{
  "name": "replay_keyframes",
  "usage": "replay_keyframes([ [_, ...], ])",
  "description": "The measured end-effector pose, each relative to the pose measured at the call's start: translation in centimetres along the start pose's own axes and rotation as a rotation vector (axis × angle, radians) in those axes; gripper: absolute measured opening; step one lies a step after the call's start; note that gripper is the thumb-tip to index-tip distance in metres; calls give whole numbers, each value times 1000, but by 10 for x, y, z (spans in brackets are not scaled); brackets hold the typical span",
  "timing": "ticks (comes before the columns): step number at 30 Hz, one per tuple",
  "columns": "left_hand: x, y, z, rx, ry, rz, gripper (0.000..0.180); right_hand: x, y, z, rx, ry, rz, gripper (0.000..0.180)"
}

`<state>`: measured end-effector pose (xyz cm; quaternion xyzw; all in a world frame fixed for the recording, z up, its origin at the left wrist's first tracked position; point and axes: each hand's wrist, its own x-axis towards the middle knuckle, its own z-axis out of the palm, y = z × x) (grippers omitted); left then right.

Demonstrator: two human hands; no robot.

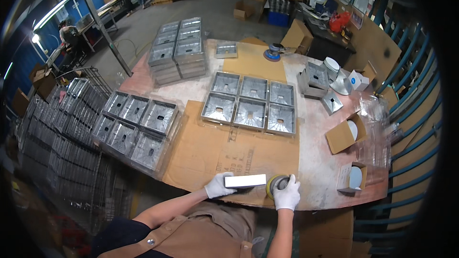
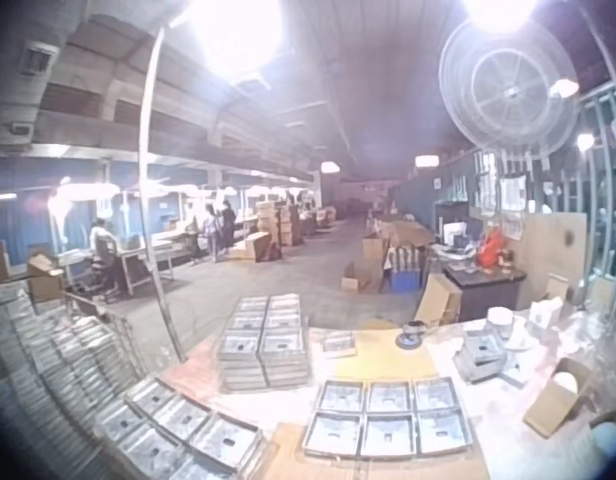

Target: Grinding and smoothing the edges and surfaces of metal box components using a handheld orbital sander at a workbench.

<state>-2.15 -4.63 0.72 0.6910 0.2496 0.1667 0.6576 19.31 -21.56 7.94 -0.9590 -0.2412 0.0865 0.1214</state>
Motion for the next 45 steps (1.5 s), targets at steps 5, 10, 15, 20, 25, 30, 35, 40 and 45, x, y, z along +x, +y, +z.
replay_keyframes([
  [5,4,4,8,-89,-55,-84,53,11,6,14,-21,53,-36,78],
  [10,17,-8,7,-194,-57,4,36,16,-10,4,-18,88,-34,71],
  [15,20,-15,7,-160,-54,-41,38,18,-3,6,-20,17,-21,73],
  [20,14,-10,8,-173,-63,-43,34,18,18,-30,31,138,-42,76],
  [25,15,-15,8,-176,-120,-63,35,0,-16,-84,110,295,-251,70],
  [30,14,3,1,-64,-105,-43,34,-33,-87,-92,49,45,-589,71],
  [35,18,3,2,-86,-37,-21,30,-55,-142,-79,-110,-274,-674,62],
  [40,19,-13,2,196,-58,70,32,-41,-134,-82,-166,-259,-646,63],
  [45,16,-30,9,194,82,144,31,-32,-115,-80,-118,-123,-575,64],
])
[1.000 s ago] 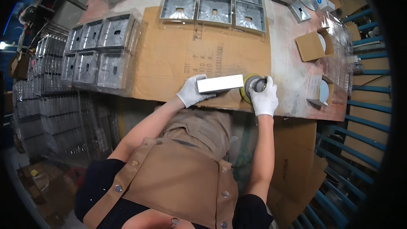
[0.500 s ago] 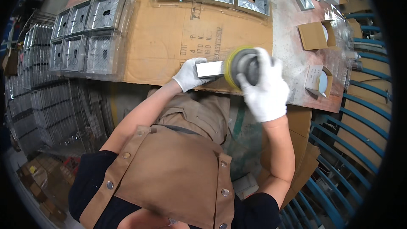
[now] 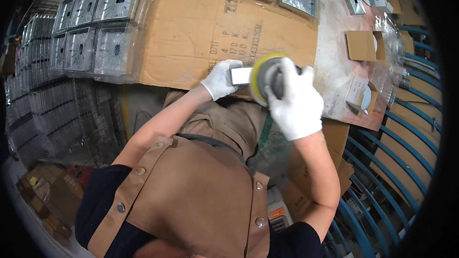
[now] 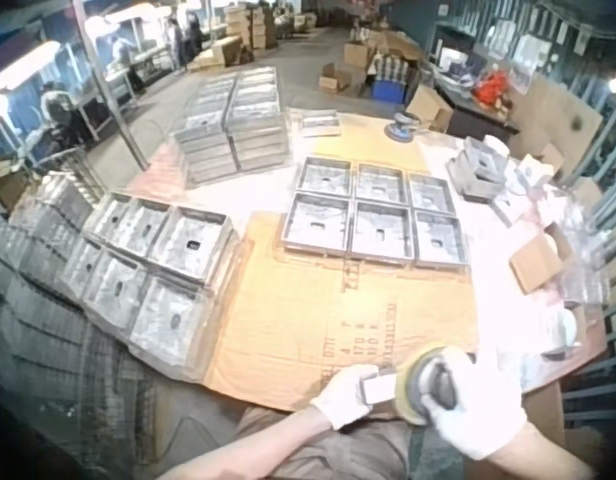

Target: Grinding and smoothing the edges and surfaces of metal box components using a handheld orbital sander at a workbench.

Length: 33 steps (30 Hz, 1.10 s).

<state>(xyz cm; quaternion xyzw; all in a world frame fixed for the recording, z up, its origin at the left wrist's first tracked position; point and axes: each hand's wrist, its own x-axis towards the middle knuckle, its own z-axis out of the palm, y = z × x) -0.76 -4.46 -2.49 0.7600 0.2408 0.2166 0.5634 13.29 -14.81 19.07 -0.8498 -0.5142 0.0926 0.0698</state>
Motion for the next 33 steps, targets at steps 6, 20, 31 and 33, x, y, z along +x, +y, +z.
replay_keyframes([
  [6,8,-2,-5,24,-189,93,48,11,-54,0,-24,-198,-178,59],
  [20,5,2,-2,44,-79,-22,35,15,-19,-2,-10,-113,-85,62],
  [31,-3,0,-2,-614,-179,-234,32,3,-55,9,137,-212,-287,49],
  [33,12,13,-6,73,-197,40,41,11,-26,-3,118,-203,-160,48],
])
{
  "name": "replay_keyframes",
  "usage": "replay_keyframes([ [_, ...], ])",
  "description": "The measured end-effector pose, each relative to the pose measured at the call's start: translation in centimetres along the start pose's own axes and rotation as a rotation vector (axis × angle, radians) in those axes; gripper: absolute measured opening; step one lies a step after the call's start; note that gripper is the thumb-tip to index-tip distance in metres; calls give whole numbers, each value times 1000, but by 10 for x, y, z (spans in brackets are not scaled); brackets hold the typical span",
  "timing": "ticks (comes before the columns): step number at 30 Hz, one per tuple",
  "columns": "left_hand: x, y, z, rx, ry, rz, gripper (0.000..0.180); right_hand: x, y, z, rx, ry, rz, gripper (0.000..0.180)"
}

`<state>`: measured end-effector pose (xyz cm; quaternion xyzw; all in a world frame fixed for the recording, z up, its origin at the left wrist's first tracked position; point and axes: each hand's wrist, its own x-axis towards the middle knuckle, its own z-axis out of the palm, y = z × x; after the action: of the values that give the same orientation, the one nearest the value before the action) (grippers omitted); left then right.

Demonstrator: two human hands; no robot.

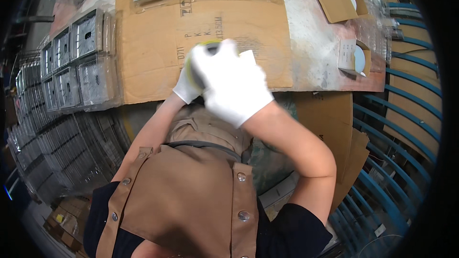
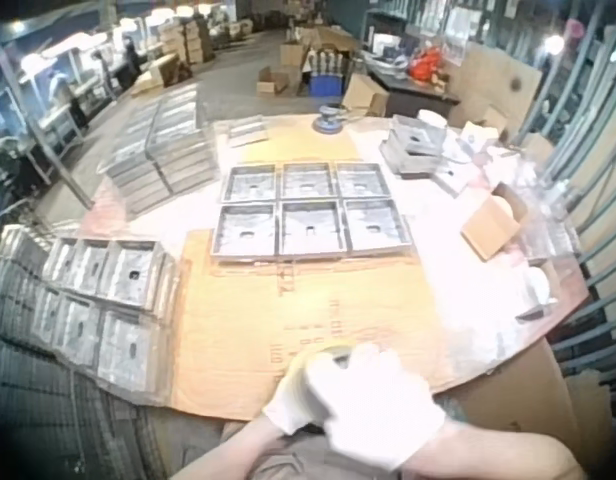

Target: Grinding and smoothing the edges and surfaces of metal box components using a handheld orbital sander at a workbench.

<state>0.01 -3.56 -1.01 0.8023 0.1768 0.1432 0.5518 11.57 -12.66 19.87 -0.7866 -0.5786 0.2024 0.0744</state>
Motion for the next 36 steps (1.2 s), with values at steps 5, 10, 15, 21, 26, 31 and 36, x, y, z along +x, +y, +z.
replay_keyframes([
  [5,-13,-29,10,-813,-74,-374,25,-16,63,-19,-80,161,249,59],
  [10,-7,-23,10,-1504,37,-607,30,-28,105,-16,-95,305,280,62],
  [15,-9,-20,5,-1213,-70,-438,21,-42,111,-10,-123,463,289,67],
  [21,-12,-25,13,-1324,-21,-386,36,-20,74,-28,-116,340,251,62],
  [26,-16,-33,17,-1011,9,-314,43,2,65,-33,-273,300,42,48],
  [31,-19,-20,22,-1294,85,-239,55,13,76,-43,-256,220,58,37],
  [36,-12,2,2,-587,-18,-316,60,15,87,-44,-230,302,34,28],
])
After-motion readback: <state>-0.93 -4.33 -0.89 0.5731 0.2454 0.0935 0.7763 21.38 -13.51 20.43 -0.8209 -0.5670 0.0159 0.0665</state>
